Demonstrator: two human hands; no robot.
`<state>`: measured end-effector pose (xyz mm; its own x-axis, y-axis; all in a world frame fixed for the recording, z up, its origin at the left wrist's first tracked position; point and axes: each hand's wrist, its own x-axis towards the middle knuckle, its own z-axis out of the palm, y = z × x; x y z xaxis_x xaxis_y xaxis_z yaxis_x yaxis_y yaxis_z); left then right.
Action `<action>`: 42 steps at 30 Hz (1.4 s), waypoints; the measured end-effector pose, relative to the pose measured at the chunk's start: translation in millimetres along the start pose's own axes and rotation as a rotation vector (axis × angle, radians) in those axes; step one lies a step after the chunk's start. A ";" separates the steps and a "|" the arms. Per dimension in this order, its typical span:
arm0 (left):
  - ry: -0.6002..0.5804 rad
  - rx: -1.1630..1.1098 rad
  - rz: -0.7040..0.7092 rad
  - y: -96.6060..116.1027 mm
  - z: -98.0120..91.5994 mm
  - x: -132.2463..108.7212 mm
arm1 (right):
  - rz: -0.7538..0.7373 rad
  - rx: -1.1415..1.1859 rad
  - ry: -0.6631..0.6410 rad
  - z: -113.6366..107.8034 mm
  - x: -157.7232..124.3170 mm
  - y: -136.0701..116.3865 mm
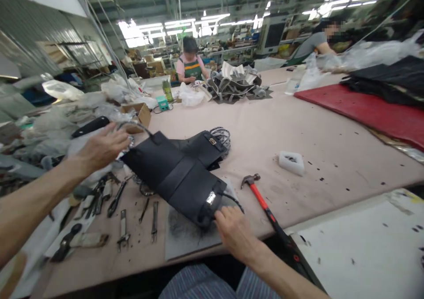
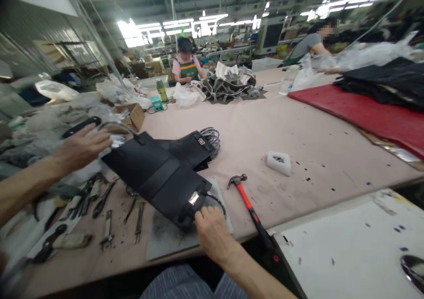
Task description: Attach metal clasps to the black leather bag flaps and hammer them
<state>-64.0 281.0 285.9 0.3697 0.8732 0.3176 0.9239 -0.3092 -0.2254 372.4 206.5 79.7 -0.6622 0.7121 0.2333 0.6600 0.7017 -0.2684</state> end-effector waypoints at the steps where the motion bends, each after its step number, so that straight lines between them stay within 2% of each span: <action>1: -0.005 0.049 0.061 0.9 -0.7 18.1 | 0.001 0.016 0.023 6.0 -6.0 -15.8; 2: 0.025 0.092 0.041 4.7 1.6 33.3 | 0.007 0.036 0.036 12.5 -10.4 -31.0; 4: -0.012 0.116 -0.016 22.3 15.9 51.8 | 0.030 0.073 0.022 25.6 -13.2 -57.6; 6: -0.097 0.091 -0.112 52.5 41.7 50.3 | 0.084 0.097 -0.034 35.6 -9.3 -77.5; 8: -0.167 -0.001 -0.207 91.4 74.3 28.5 | 0.149 0.124 -0.115 40.3 -3.5 -89.1; 11: -0.226 -0.190 -0.338 153.7 123.7 -28.5 | 0.165 0.196 -0.198 37.7 -1.2 -90.5; 14: -0.196 -0.295 -0.575 207.2 161.0 -84.4 | 0.032 0.238 -0.213 31.2 -8.9 -78.3; 17: -0.084 -0.371 -0.725 240.9 181.8 -115.1 | -0.050 0.214 -0.218 31.5 -18.0 -68.0; 21: 0.023 -0.488 -0.688 251.0 190.8 -124.7 | -0.118 0.238 -0.224 47.1 -26.5 -80.3; 24: 0.022 -0.538 -0.607 246.0 191.7 -127.6 | -0.108 0.266 -0.208 61.2 -32.6 -98.0; 27: 0.016 -0.556 -0.590 245.1 191.7 -128.9 | -0.089 0.261 -0.158 67.9 -36.6 -103.5; 31: 0.007 -0.527 -0.657 252.1 191.4 -122.1 | -0.072 0.283 -0.144 63.9 -35.2 -94.7; 34: 0.015 -0.585 -0.686 252.3 191.3 -121.6 | -0.099 0.269 -0.165 56.5 -32.0 -87.3; 38: 0.080 -0.742 -0.745 245.0 191.1 -139.7 | -0.059 0.258 -0.187 48.6 -33.0 -78.9; 42: 0.087 -0.762 -0.767 245.0 184.6 -159.2 | -0.040 0.312 -0.226 46.2 -38.8 -76.1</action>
<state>85.2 135.8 10.1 -0.3544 0.9131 0.2015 0.7194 0.1286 0.6826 331.5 124.4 47.9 -0.7696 0.6368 0.0463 0.5158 0.6628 -0.5428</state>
